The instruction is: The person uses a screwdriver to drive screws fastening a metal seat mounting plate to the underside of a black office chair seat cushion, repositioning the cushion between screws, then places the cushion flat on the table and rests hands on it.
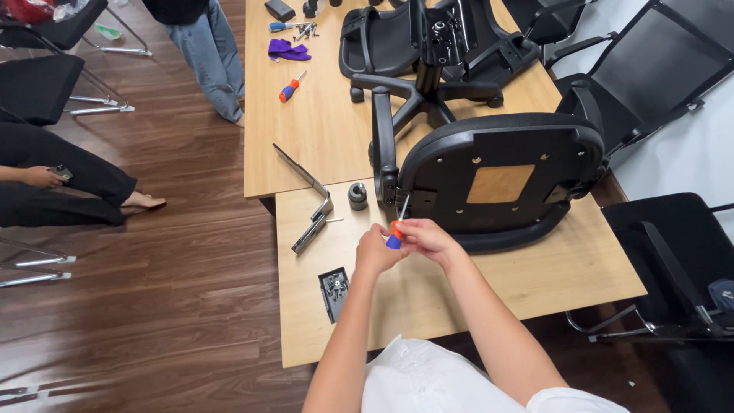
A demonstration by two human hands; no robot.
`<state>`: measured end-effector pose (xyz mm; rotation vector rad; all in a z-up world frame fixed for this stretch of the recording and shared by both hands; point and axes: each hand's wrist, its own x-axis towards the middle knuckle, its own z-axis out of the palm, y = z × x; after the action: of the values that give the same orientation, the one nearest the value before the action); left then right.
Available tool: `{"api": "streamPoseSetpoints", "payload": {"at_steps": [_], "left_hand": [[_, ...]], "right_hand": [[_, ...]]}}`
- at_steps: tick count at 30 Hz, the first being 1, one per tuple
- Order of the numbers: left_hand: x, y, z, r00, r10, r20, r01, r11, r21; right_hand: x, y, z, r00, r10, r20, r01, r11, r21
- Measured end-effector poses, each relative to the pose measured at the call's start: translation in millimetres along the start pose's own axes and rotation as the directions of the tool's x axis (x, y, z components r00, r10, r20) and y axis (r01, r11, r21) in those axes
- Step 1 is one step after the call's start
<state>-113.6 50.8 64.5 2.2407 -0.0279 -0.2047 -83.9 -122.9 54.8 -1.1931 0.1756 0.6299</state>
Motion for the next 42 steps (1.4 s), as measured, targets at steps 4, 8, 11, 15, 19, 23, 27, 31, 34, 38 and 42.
{"api": "streamPoseSetpoints", "payload": {"at_steps": [4, 8, 11, 15, 19, 23, 27, 31, 34, 38, 42], "left_hand": [[-0.5, 5.0, 6.4, 0.985, -0.171, 0.011, 0.171, 0.985, -0.002], [18.6, -23.3, 35.1, 0.939, -0.194, 0.283, 0.302, 0.859, -0.414], [26.1, -36.0, 35.3, 0.862, -0.049, 0.504, 0.471, 0.446, -0.761], [10.9, 15.0, -19.1, 0.813, -0.002, 0.582, 0.495, 0.528, -0.69], [32.3, 0.5, -12.2, 0.845, -0.313, 0.434, 0.433, 0.877, -0.21], [76.8, -33.9, 35.0, 0.987, -0.055, 0.148, 0.12, 0.873, -0.473], [108.0, -22.5, 58.6, 0.989, 0.049, -0.14, -0.11, 0.872, -0.477], [109.5, 3.6, 53.8, 0.993, 0.014, -0.114, -0.073, 0.84, -0.538], [107.0, 16.9, 45.8, 0.979, -0.057, -0.195, -0.05, 0.861, -0.506], [108.2, 23.5, 37.1, 0.959, -0.167, -0.227, 0.046, 0.887, -0.459], [108.3, 33.2, 21.1, 0.951, -0.281, -0.126, 0.193, 0.863, -0.466]], "right_hand": [[3.6, 10.5, -6.7, 0.988, 0.041, -0.147, -0.053, 0.995, -0.079], [7.8, 20.4, -21.4, 0.993, 0.042, -0.107, -0.038, 0.999, 0.034], [-17.6, -11.3, 1.2, 0.998, 0.03, 0.063, -0.042, 0.976, 0.213], [-13.7, -9.3, -4.5, 0.992, -0.002, 0.123, -0.018, 0.988, 0.155], [-6.9, 0.5, -6.8, 0.999, 0.036, -0.018, -0.035, 0.998, 0.061], [0.8, 16.9, -3.9, 0.982, 0.012, -0.187, -0.015, 1.0, -0.012], [14.3, 29.9, -2.2, 0.952, -0.059, -0.299, 0.034, 0.995, -0.089], [28.0, 39.8, -8.5, 0.929, -0.099, -0.357, 0.035, 0.983, -0.181], [19.2, 27.9, 10.7, 0.938, -0.022, -0.345, -0.018, 0.994, -0.112], [8.2, 20.0, 16.3, 0.972, 0.124, -0.201, -0.084, 0.977, 0.197], [-6.4, 9.8, 14.1, 0.987, -0.026, 0.159, -0.076, 0.795, 0.602]]}}
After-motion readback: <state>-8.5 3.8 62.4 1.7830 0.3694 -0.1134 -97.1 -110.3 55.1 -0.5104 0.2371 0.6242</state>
